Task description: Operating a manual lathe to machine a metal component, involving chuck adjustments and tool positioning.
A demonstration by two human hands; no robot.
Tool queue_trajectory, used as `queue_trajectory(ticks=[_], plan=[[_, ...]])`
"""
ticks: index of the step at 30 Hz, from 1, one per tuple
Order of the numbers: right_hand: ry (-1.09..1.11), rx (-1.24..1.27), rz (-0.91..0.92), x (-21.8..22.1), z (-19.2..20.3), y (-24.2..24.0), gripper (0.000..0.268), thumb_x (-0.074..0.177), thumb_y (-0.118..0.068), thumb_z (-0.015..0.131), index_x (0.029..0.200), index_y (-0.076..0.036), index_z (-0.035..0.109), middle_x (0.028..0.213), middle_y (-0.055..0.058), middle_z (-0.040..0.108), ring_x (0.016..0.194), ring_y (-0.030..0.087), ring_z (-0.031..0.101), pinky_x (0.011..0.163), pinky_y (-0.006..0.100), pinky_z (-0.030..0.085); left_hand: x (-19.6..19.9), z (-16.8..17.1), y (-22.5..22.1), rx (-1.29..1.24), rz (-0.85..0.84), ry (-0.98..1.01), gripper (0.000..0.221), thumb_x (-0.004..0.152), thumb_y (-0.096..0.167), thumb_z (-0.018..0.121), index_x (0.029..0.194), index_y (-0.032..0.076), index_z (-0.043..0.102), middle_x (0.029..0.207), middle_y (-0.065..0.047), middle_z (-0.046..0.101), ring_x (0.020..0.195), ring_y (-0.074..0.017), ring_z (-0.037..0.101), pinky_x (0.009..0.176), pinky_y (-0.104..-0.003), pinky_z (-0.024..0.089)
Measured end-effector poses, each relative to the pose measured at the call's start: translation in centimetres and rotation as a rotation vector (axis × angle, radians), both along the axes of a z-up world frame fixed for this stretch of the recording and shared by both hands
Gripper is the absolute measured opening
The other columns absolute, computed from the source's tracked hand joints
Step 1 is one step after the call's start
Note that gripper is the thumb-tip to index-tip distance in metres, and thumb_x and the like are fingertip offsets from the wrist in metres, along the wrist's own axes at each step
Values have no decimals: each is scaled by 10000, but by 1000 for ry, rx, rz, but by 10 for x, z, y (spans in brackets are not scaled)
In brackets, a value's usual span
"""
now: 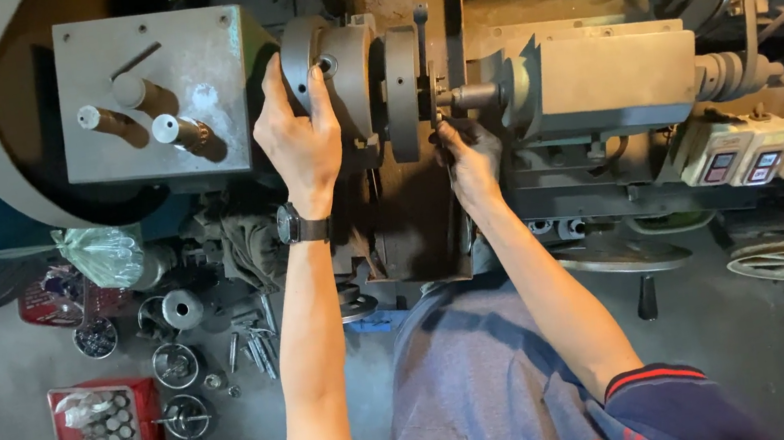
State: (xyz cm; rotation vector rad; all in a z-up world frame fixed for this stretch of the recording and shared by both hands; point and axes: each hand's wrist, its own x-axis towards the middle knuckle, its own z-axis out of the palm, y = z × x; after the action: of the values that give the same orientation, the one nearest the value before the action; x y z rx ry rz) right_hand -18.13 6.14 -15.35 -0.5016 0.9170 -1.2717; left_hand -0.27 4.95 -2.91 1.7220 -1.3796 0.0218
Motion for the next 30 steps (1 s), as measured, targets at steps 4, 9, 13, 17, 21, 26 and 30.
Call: queue_trajectory(ticks=[4, 9, 13, 17, 21, 26, 30], plan=[[72, -81, -144, -3, -27, -3, 268, 755, -154, 730, 979, -47, 628, 972, 89, 664, 900, 173, 627, 793, 283, 512, -1, -4, 5, -33, -18, 6, 364, 929, 208, 557, 1197, -20, 465, 1142, -200, 600, 1027, -338, 632, 871, -366, 524], [296, 15, -193, -6, -24, 1, 150, 774, -136, 739, 738, -48, 623, 491, 125, 539, 282, 117, 424, 261, 185, 280, -6, -14, 14, -230, -13, 5, 302, 921, 163, 585, 1172, 6, 522, 998, -184, 636, 874, -332, 651, 744, -360, 537], [198, 2, -267, -3, 23, 5, 102, 762, -105, 741, 785, -40, 667, 570, 135, 592, 378, 120, 492, 333, 193, 367, -8, -44, 29, -300, 12, -23, 385, 933, 185, 551, 1251, -17, 467, 1145, -196, 577, 979, -328, 621, 798, -370, 526], [167, -25, -308, 5, 54, 3, 81, 754, -58, 746, 814, -40, 695, 694, 89, 654, 575, 92, 568, 528, 202, 471, -10, -73, 45, -306, 47, -8, 450, 934, 207, 531, 1280, -57, 418, 1200, -229, 526, 1021, -346, 596, 817, -388, 514], [172, -20, -262, 8, 53, 2, 50, 751, -49, 747, 751, -42, 697, 615, 91, 614, 495, 113, 526, 469, 219, 449, -15, -84, 57, -297, 79, -21, 463, 917, 172, 552, 1271, -89, 406, 1160, -245, 535, 973, -384, 600, 778, -418, 515], [191, -23, -190, 4, 21, 0, 45, 768, -44, 730, 763, -45, 685, 626, 100, 614, 511, 129, 561, 474, 222, 456, -19, -89, 72, -232, 137, 30, 442, 905, 216, 566, 1257, -26, 452, 1141, -195, 548, 964, -372, 603, 746, -415, 515], [186, -1, -126, 0, 36, 1, 73, 785, -72, 725, 801, -27, 669, 631, 108, 610, 501, 159, 581, 464, 239, 475, -15, -97, 81, -209, 123, 74, 458, 915, 274, 531, 1269, -5, 449, 1113, -182, 560, 942, -346, 615, 742, -410, 520]])
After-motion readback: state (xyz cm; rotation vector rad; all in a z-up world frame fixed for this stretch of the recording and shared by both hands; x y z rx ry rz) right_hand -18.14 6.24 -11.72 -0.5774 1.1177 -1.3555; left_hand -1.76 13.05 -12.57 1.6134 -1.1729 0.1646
